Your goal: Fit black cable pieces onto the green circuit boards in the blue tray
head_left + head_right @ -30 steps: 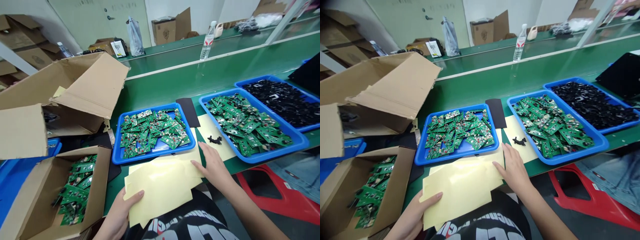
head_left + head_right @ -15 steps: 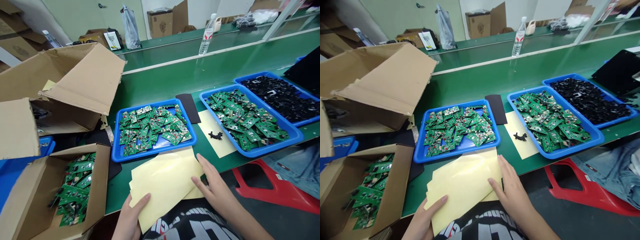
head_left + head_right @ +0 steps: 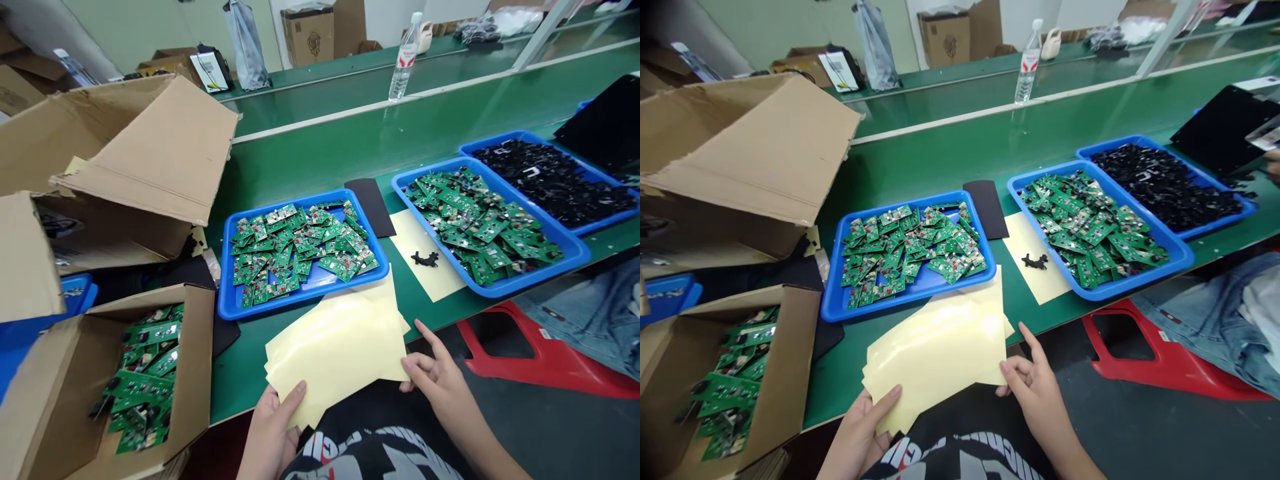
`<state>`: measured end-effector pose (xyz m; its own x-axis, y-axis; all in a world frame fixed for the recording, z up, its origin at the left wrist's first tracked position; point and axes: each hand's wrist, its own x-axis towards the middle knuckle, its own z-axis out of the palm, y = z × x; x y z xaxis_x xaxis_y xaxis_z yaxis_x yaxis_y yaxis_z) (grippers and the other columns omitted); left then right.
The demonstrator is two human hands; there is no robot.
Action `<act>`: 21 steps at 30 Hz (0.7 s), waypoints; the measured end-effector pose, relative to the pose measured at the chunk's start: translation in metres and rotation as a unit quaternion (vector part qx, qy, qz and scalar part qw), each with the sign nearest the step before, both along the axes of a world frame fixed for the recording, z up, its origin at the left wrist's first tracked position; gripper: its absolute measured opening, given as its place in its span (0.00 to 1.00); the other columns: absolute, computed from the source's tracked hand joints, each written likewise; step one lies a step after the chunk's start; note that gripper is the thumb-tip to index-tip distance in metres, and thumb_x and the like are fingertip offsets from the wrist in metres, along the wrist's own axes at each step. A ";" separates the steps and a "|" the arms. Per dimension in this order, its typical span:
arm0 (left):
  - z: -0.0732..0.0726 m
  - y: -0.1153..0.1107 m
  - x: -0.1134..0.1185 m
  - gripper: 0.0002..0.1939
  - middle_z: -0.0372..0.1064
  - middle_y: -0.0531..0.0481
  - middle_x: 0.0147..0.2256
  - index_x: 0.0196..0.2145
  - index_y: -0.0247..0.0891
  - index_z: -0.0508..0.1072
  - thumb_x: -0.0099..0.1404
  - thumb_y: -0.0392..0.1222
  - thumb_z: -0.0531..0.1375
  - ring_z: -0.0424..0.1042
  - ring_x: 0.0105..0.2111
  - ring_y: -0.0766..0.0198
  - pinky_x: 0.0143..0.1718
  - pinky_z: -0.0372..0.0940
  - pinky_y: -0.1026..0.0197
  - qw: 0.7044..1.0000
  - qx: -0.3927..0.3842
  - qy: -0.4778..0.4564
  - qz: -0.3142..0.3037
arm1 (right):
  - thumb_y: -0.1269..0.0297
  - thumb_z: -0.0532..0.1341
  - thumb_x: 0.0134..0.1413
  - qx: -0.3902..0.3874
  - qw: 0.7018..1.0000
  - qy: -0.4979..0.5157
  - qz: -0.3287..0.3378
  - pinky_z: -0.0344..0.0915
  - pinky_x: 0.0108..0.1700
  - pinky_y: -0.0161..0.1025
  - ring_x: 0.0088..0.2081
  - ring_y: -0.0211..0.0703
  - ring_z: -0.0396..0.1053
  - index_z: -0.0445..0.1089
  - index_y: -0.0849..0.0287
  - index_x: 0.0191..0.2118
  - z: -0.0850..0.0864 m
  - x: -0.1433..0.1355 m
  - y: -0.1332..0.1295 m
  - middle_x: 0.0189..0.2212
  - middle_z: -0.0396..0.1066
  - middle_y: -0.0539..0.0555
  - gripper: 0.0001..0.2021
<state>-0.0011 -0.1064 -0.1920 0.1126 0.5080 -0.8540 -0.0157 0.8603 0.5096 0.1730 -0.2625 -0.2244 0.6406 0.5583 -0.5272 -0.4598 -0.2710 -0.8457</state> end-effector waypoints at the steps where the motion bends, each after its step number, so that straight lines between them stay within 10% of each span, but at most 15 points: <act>1: 0.002 0.000 0.000 0.30 0.77 0.39 0.40 0.54 0.36 0.66 0.55 0.25 0.65 0.78 0.39 0.50 0.41 0.75 0.54 1.000 0.008 0.003 0.002 | 0.49 0.66 0.49 0.008 0.999 0.027 -0.035 0.70 0.34 0.40 0.25 0.41 0.71 0.40 0.60 0.65 0.001 -0.005 0.001 0.25 0.71 0.47 0.46; 5: 0.010 -0.001 0.003 0.30 0.78 0.40 0.38 0.56 0.35 0.63 0.57 0.23 0.62 0.78 0.37 0.52 0.38 0.76 0.57 1.000 0.009 0.022 0.009 | 0.46 0.67 0.46 0.019 0.994 0.095 -0.050 0.71 0.33 0.41 0.25 0.44 0.73 0.55 0.61 0.54 -0.004 -0.032 0.004 0.25 0.74 0.51 0.36; 15: 0.000 -0.008 0.005 0.43 0.77 0.37 0.38 0.53 0.30 0.68 0.40 0.42 0.76 0.77 0.39 0.45 0.37 0.75 0.54 0.993 0.036 -0.031 -0.106 | 0.38 0.56 0.52 0.076 0.927 0.033 0.365 0.71 0.41 0.43 0.37 0.49 0.75 0.76 0.62 0.33 0.011 -0.014 0.029 0.33 0.77 0.60 0.28; 21: 0.021 0.007 -0.021 0.39 0.78 0.40 0.37 0.49 0.33 0.72 0.38 0.45 0.75 0.76 0.40 0.44 0.44 0.72 0.49 0.986 0.090 -0.018 -0.137 | 0.37 0.61 0.48 -0.051 0.972 -0.024 0.229 0.73 0.37 0.45 0.35 0.52 0.76 0.72 0.61 0.32 0.004 0.055 -0.014 0.32 0.77 0.62 0.26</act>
